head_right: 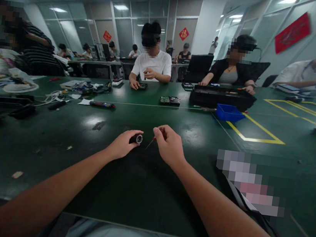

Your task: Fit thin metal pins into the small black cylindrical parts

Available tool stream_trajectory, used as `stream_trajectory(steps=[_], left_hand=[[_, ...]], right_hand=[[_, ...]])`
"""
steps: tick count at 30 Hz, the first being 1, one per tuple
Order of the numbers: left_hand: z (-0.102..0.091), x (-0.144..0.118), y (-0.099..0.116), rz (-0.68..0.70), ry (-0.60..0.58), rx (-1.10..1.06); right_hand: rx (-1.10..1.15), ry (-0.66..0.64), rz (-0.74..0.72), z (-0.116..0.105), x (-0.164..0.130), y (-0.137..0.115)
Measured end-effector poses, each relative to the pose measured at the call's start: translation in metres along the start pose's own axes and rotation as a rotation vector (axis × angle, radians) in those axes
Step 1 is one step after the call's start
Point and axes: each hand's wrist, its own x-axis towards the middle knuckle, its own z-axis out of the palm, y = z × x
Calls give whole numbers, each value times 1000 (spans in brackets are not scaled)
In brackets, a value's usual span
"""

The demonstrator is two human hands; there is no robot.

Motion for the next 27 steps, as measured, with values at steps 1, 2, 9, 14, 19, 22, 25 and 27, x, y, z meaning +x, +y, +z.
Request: stream_trajectory(steps=[1, 2, 9, 14, 19, 22, 25, 27], left_hand=[[-1, 0, 1, -7, 13, -1], [-2, -1, 1, -1, 18, -1], [-5, -2, 2, 44, 47, -24], [-4, -3, 2, 42, 32, -22], [-3, -3, 0, 40, 47, -20], [-4, -3, -1, 46, 65, -19], [-4, -3, 0, 41, 66, -8], [-4, -3, 0, 41, 64, 0]], right_hand=[[75, 10, 8, 0, 0, 1], [148, 24, 11, 1, 1, 2], [284, 16, 33, 2, 3, 2], [228, 35, 22, 5, 1, 3], [165, 26, 17, 3, 0, 0], [3, 28, 9, -1, -1, -4], [-135, 64, -8, -2, -1, -5], [-161, 69, -26, -3, -2, -5]])
